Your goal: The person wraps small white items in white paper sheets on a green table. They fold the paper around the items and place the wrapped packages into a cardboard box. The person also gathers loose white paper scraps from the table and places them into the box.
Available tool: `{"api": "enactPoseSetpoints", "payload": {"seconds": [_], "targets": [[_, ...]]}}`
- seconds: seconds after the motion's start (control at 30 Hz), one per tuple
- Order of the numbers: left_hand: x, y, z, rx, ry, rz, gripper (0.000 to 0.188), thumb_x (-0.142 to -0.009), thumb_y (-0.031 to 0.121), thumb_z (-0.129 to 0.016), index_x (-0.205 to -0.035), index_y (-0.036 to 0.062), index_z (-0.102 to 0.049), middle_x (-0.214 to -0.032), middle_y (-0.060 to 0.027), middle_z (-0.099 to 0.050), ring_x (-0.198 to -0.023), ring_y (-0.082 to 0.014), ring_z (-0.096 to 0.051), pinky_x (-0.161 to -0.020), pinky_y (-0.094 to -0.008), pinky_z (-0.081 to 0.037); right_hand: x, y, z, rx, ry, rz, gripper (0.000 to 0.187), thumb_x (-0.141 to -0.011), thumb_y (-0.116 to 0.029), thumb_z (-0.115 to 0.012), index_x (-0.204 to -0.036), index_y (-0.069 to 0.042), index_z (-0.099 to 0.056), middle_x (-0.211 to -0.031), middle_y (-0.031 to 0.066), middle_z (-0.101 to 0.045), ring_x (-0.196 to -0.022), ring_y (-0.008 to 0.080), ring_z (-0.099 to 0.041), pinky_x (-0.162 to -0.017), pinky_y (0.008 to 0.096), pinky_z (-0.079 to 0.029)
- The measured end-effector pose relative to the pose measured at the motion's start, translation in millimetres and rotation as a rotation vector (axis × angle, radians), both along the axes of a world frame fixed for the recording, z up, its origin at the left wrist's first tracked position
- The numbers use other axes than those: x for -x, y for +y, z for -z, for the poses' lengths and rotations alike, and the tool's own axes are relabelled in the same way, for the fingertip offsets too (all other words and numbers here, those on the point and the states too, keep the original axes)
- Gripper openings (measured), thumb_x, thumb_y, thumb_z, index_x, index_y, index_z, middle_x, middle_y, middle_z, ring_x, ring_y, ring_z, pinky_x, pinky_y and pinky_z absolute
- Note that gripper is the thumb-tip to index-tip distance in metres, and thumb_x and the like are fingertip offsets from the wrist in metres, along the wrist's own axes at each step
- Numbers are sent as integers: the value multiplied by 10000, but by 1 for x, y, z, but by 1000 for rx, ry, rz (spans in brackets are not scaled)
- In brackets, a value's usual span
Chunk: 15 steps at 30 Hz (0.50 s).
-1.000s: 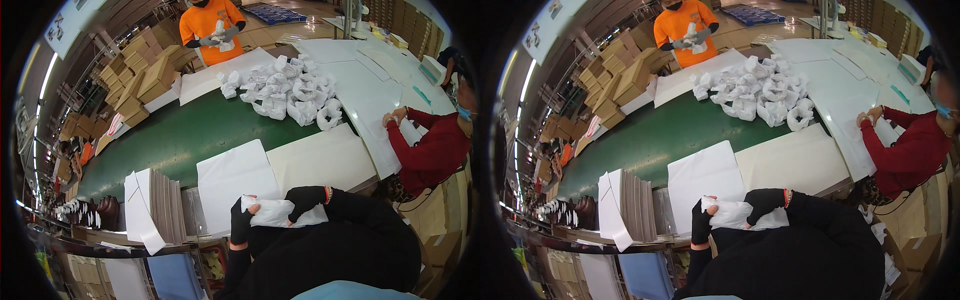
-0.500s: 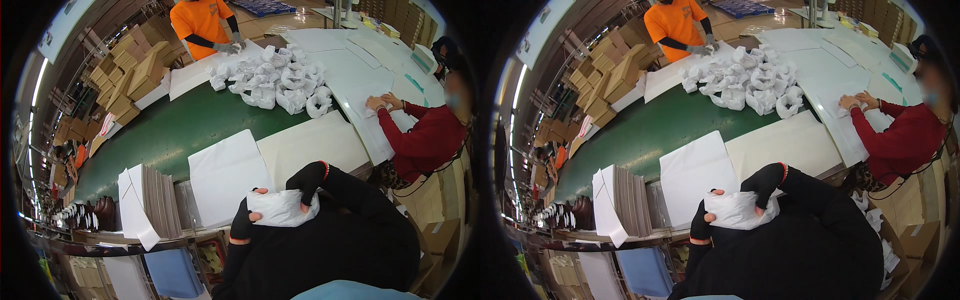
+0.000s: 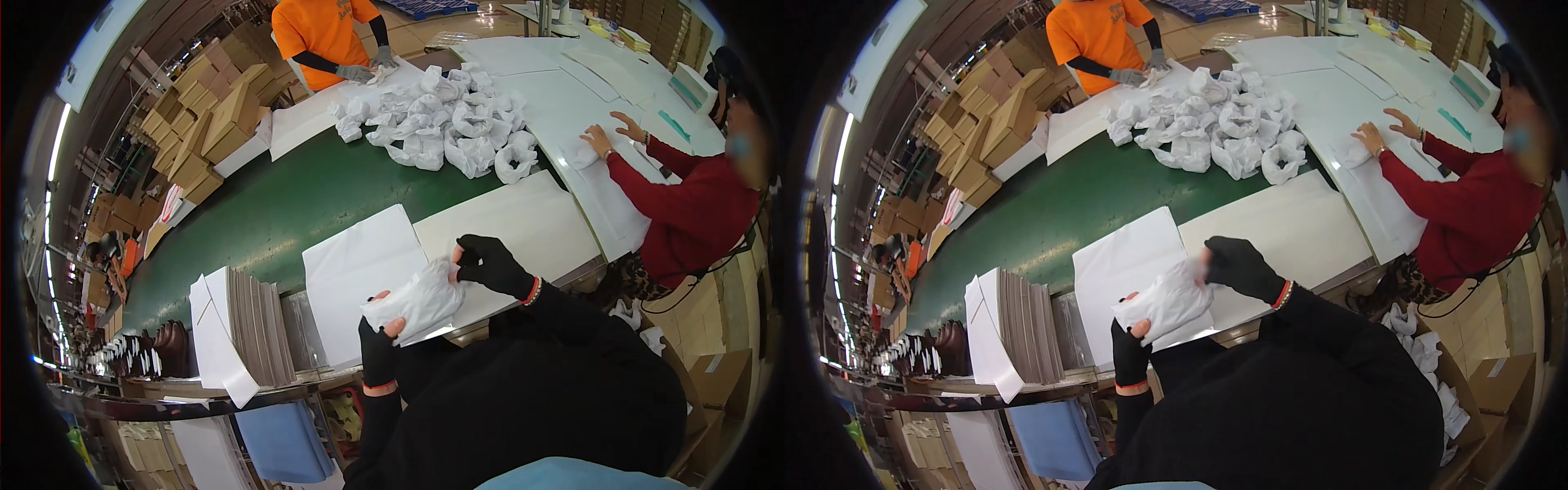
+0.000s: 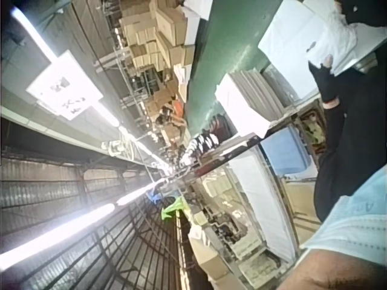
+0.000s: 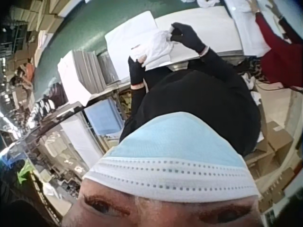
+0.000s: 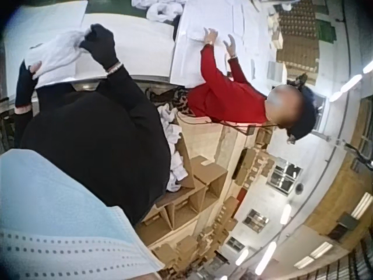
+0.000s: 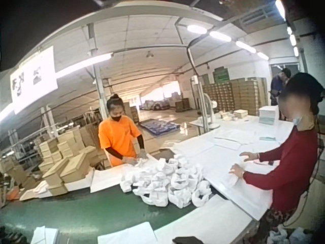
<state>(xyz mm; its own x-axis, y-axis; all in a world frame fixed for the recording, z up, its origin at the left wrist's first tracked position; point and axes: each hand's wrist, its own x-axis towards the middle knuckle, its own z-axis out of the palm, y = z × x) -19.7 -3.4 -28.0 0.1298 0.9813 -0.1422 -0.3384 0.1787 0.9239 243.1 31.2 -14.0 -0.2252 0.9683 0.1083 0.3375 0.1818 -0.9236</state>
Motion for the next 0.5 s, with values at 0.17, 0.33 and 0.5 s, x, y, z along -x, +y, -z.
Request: {"api": "enactPoseSetpoints", "payload": {"seconds": [0.17,0.33,0.5], "targets": [[-14,6,-8,-111,254,-1,522,-724,143,-746,-1177,-33,-554,-1021,-108,-625,-917,-185,-605,-839,-312,-480,32,-10,41,253,464,-32,449,-1003,-339,-470,-1269,16,-536,-1080,81,-638,-1013,137,-572,-909,284,-441],[-16,11,-5,-74,74,81,425,-729,121,-747,-1100,-14,-592,-977,-82,-642,-892,-149,-602,-801,-289,-478,51,-23,8,93,333,19,582,-878,-357,-665,-1293,13,-491,-1099,103,-635,-1000,184,-601,-873,313,-479],[-11,13,-8,-112,235,166,394,-731,95,-762,-1073,1,-589,-951,-62,-647,-844,-129,-607,-752,-273,-484,50,-16,5,7,326,-47,637,-722,-279,-816,-1237,-19,-547,-1072,88,-651,-966,175,-625,-857,322,-491]]}}
